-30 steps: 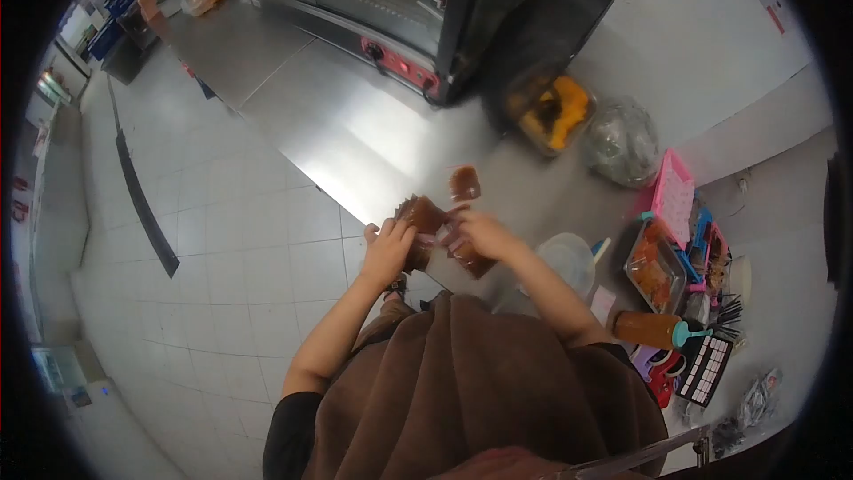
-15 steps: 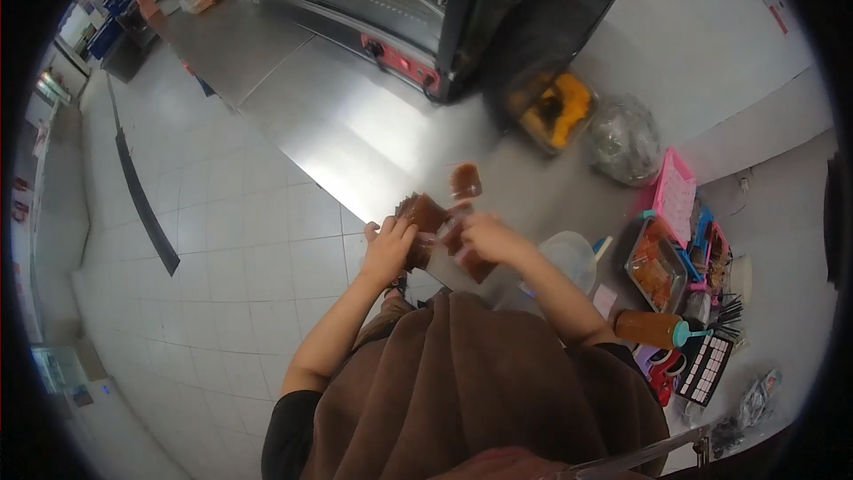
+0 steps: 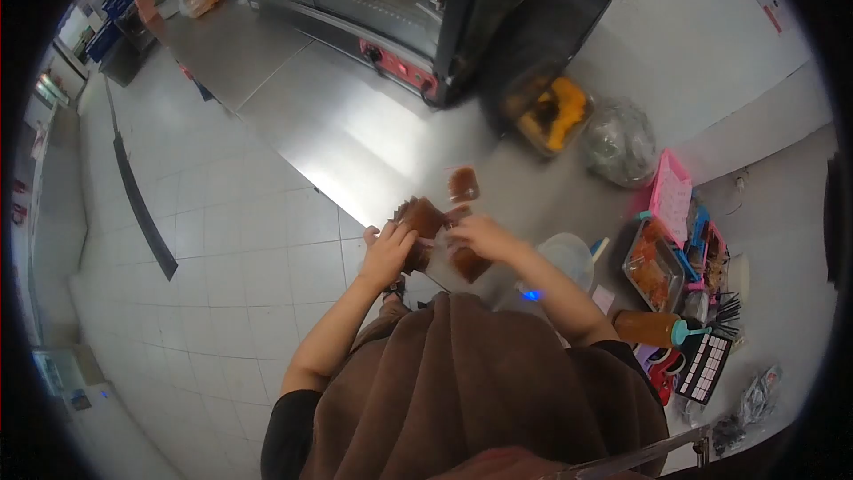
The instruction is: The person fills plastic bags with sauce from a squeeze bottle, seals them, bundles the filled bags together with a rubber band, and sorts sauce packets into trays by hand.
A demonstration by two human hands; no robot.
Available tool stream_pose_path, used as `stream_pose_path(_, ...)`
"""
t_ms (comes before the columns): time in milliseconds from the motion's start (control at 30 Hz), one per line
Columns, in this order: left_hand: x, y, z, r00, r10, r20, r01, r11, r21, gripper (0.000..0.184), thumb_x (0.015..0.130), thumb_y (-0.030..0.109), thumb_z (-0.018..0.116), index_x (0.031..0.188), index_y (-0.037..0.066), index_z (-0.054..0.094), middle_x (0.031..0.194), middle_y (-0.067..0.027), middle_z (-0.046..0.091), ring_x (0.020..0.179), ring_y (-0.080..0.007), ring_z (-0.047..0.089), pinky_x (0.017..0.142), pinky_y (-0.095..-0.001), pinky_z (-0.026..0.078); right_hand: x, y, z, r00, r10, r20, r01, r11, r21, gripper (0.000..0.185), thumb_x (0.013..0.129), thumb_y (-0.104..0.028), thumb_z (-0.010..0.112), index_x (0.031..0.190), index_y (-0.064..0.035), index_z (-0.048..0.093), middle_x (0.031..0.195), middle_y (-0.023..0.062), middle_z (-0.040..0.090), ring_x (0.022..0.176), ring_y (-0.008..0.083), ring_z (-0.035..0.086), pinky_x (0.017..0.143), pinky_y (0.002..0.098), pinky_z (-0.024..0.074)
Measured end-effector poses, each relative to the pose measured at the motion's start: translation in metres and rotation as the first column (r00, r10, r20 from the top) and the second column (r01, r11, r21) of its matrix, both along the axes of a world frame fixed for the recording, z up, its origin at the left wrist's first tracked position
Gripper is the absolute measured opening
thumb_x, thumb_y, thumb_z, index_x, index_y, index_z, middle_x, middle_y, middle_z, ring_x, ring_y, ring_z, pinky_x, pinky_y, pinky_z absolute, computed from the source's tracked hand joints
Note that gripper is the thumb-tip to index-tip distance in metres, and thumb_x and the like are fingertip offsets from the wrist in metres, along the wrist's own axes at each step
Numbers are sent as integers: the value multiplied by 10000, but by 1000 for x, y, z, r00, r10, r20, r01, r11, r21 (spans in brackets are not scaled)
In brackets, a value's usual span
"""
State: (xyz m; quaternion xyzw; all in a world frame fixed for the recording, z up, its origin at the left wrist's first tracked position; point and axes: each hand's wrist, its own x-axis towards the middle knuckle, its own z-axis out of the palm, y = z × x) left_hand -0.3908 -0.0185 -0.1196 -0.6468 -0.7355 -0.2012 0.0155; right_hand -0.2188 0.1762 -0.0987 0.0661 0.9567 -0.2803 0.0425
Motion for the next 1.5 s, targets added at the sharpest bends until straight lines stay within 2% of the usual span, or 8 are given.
stream_pose_path(67,-1,-1,-1,1000,-20,-1,20,1000,15,378,731,44,546,1096,138,548,1110,-11,537,1053,-207,487,874,-491,274,1,0,13,993,-106,-43,97,978,-185,148,757,-84,634,903,-74,659,954,116,633,921,300,591,815,392,436)
stream_pose_path(167,-2,0,0,999,-40,11,40,999,-2,383,722,39,551,1093,135,548,1108,-13,539,1048,-210,492,879,-486,268,0,19,45,962,-49,268,90,985,-145,161,745,-76,663,905,-59,662,929,146,655,875,332,609,754,388,467)
stream_pose_path(467,0,6,-4,995,-32,-93,43,992,120,362,702,48,561,1052,141,556,1109,12,550,1006,-159,515,842,-449,268,-51,-19,64,813,-549,-197,507,832,-226,145,777,-69,624,905,-11,658,884,186,648,838,348,616,750,389,480)
stream_pose_path(667,-2,8,1,989,-30,-148,53,986,158,340,721,77,556,1051,161,561,1067,36,563,955,-147,530,843,-432,263,-51,-48,-7,834,-538,-124,397,741,-542,126,793,-70,641,898,0,653,818,126,669,764,189,632,708,314,489)
stream_pose_path(967,-5,10,-8,993,-24,-117,46,980,193,281,736,100,557,1011,157,582,1075,35,567,930,-147,534,789,-417,311,-57,-41,-37,853,-473,-221,278,769,-576,94,800,-36,631,887,-3,614,834,120,670,774,191,641,716,306,490)
stream_pose_path(1267,-11,13,6,979,-96,-180,92,995,-29,258,749,109,534,1006,122,555,1169,-11,548,1014,-174,520,763,-441,323,-51,-44,-45,779,-597,-192,235,561,-794,147,818,-40,631,872,-54,495,880,84,671,765,185,657,687,293,492)
stream_pose_path(1367,-11,16,9,980,-95,-174,92,995,-26,242,751,98,530,991,124,546,1171,2,549,1030,-173,515,777,-456,316,-35,-31,-51,734,-652,-189,316,575,-755,157,811,-68,633,936,-67,538,913,78,655,798,233,641,718,329,486)
stream_pose_path(1500,-11,16,10,986,-92,-137,88,995,-37,243,747,88,527,987,128,543,1183,11,545,1046,-165,511,799,-466,307,-3,-11,-55,669,-660,-341,676,731,-89,200,769,-101,646,962,-97,595,954,74,598,946,281,553,817,413,436)
